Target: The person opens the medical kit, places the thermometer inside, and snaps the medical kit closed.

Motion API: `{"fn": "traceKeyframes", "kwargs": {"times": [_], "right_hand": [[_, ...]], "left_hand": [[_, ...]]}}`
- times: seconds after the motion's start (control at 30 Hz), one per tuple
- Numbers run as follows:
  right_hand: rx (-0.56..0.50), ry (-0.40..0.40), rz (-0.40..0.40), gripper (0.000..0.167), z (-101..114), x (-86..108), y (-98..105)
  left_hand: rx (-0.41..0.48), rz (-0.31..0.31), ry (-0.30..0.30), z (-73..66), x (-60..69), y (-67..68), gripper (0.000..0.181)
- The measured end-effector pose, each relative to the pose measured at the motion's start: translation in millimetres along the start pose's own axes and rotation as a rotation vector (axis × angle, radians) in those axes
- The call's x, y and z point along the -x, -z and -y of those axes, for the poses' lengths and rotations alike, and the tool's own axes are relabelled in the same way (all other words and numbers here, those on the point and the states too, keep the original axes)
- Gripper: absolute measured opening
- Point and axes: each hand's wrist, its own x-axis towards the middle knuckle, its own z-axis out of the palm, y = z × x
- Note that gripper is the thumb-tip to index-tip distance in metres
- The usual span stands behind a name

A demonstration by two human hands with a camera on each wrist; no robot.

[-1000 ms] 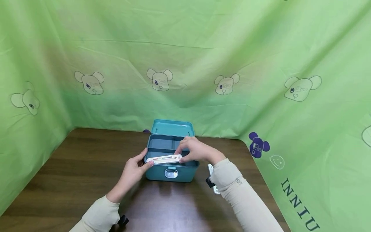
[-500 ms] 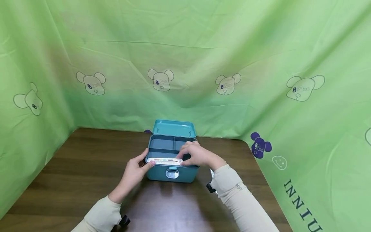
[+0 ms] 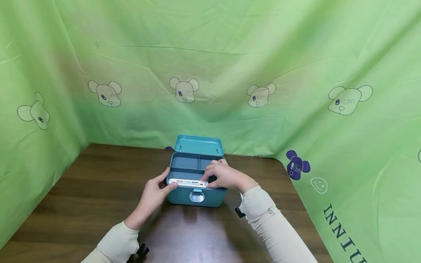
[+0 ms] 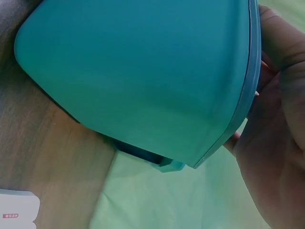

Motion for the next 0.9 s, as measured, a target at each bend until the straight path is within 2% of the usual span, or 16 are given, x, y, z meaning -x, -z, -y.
{"fn": "traceKeyframes", "kwargs": {"times": [0.3, 0.47, 0.53, 0.67, 0.9], "right_hand": [[0.039, -0.011, 0.034, 0.024, 5.7, -0.2, 2.1], [-0.026, -0.022, 0.020, 0.026, 2.8, 7.8, 1.0], [-0.062, -0.020, -0.025, 0.026, -1.1, 14.9, -2.8], [-0.116, -0.012, -0.183, 0.025, -3.9, 28.9, -14.0], [-0.172, -0.026, -0.440, 0.029, 8.9, 45.5, -28.2]], "left_hand": [[-0.002, 0.007, 0.012, 0.8, -0.8, 1.5, 0.070], [0.008, 0.005, 0.012, 1.9, -1.6, 0.2, 0.070], [0.009, 0.005, 0.008, 2.1, -1.8, -1.2, 0.070], [0.008, 0.007, 0.005, 1.7, -1.0, -1.6, 0.070], [-0.006, 0.003, 0.008, 2.0, -0.2, 1.0, 0.070]]}}
